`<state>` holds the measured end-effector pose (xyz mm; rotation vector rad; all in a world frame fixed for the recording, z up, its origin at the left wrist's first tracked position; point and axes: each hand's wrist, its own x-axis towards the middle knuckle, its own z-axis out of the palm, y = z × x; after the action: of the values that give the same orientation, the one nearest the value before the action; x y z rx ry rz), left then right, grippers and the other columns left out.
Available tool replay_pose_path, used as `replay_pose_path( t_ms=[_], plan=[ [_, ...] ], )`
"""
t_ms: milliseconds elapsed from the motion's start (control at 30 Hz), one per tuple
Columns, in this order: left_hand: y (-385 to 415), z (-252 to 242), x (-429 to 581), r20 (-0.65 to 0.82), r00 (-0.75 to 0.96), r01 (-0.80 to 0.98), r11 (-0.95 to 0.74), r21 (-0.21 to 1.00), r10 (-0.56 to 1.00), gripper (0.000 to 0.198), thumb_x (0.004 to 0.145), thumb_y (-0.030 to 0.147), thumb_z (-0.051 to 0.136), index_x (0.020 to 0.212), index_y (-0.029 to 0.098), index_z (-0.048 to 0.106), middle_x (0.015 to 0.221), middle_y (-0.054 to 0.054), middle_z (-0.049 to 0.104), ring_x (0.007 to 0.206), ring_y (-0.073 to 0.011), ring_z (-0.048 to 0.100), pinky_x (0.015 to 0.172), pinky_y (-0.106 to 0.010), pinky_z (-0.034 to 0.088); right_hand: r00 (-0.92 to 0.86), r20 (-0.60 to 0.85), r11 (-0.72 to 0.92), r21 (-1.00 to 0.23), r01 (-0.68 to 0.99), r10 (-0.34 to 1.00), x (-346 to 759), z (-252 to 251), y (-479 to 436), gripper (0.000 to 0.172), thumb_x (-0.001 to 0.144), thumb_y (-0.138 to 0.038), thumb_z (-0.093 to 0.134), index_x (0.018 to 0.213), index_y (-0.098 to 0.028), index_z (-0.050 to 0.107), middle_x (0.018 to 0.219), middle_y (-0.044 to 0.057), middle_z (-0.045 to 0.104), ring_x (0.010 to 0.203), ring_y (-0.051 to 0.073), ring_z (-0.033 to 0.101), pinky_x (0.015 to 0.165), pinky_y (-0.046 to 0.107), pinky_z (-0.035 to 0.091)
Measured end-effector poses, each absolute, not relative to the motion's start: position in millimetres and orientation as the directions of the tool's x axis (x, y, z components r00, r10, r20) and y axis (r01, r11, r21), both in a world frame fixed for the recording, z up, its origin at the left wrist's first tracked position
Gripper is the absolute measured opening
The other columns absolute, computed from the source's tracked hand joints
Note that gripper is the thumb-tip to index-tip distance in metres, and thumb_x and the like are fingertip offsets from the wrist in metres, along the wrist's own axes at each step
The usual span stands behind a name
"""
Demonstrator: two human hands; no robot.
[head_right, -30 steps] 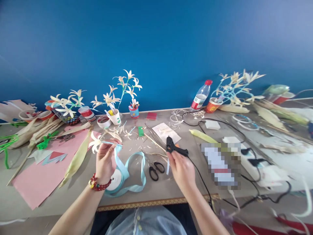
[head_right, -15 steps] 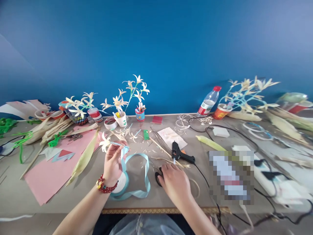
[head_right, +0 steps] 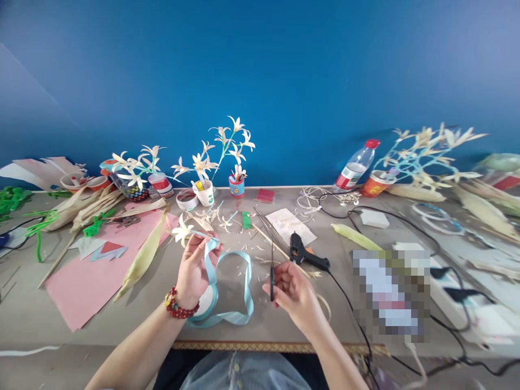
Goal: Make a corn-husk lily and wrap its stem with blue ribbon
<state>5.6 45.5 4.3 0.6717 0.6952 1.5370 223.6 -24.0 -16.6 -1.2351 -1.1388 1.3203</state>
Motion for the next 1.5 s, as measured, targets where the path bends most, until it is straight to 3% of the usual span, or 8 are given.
replay_pose_path(
  t_ms=[133, 267, 467, 633, 833, 1500],
  plan=[
    [44.1, 5.1, 8.5, -0.026, -0.028, -0.731, -0.003, 0.683, 0.999, 0.022, 0.070, 0.027, 0.082, 0.074, 0.020, 0.061, 0.085, 0.002, 0.069, 0.069, -0.0101, 0.063, 0.071, -0.028, 0.053, -0.083, 0.038, 0.053, -0.980, 0.191, 0.996, 213.5, -21.4, -26.7, 0.037, 0.072, -0.042, 0.081, 0.090, -0.021, 0.057, 0.068, 0.001, 0.063, 0.060, 0.018, 0.059, 0.056, 0.029, 0.047],
    [41.6, 6.4, 8.4, -0.108, 0.015, -0.781, 0.079, 0.620, 0.994, 0.020, 0.071, 0.024, 0.082, 0.077, 0.019, 0.063, 0.087, 0.001, 0.070, 0.070, -0.0094, 0.064, 0.075, -0.027, 0.053, -0.105, 0.082, 0.121, -0.881, 0.457, 0.991, 199.6, -25.3, -27.9, 0.038, 0.069, -0.041, 0.082, 0.087, -0.024, 0.052, 0.062, -0.003, 0.056, 0.053, 0.018, 0.055, 0.053, 0.029, 0.042],
    [36.6, 10.7, 11.7, -0.139, 0.008, -0.776, 0.094, 0.624, 0.990, 0.024, 0.068, 0.026, 0.084, 0.078, 0.020, 0.063, 0.086, 0.003, 0.070, 0.068, -0.0092, 0.065, 0.072, -0.025, 0.054, -0.087, 0.200, 0.206, -0.714, 0.669, 0.976, 177.4, -18.0, -21.5, 0.037, 0.070, -0.044, 0.079, 0.078, -0.024, 0.049, 0.056, -0.004, 0.051, 0.046, 0.016, 0.050, 0.047, 0.027, 0.037],
    [32.2, 15.2, 16.8, -0.168, 0.038, -0.780, 0.134, 0.611, 0.985, 0.024, 0.067, 0.023, 0.084, 0.074, 0.018, 0.062, 0.082, 0.001, 0.069, 0.064, -0.0101, 0.065, 0.060, -0.022, 0.052, -0.097, 0.357, 0.318, -0.635, 0.704, 0.929, 168.3, -17.6, -13.5, 0.030, 0.075, -0.041, 0.074, 0.082, -0.022, 0.051, 0.056, -0.003, 0.054, 0.043, 0.014, 0.049, 0.046, 0.026, 0.036],
    [31.2, 12.2, 16.0, -0.182, 0.037, -0.773, 0.143, 0.617, 0.983, 0.021, 0.071, 0.023, 0.083, 0.077, 0.017, 0.064, 0.083, 0.001, 0.070, 0.061, -0.0081, 0.065, 0.059, -0.019, 0.053, -0.085, 0.524, 0.412, -0.546, 0.729, 0.847, 162.5, -22.5, -7.8, 0.028, 0.084, -0.045, 0.065, 0.085, -0.020, 0.052, 0.055, -0.003, 0.056, 0.041, 0.013, 0.049, 0.046, 0.024, 0.036],
    [32.2, 6.9, 14.9, -0.191, 0.040, -0.772, 0.152, 0.618, 0.981, 0.021, 0.071, 0.024, 0.083, 0.081, 0.019, 0.065, 0.081, 0.003, 0.068, 0.067, -0.0099, 0.065, 0.065, -0.022, 0.054, -0.077, 0.532, 0.416, -0.555, 0.721, 0.843, 156.4, -20.0, -3.8, 0.024, 0.090, -0.040, 0.058, 0.079, -0.021, 0.049, 0.055, -0.004, 0.056, 0.042, 0.012, 0.051, 0.045, 0.022, 0.037]
  ],
)
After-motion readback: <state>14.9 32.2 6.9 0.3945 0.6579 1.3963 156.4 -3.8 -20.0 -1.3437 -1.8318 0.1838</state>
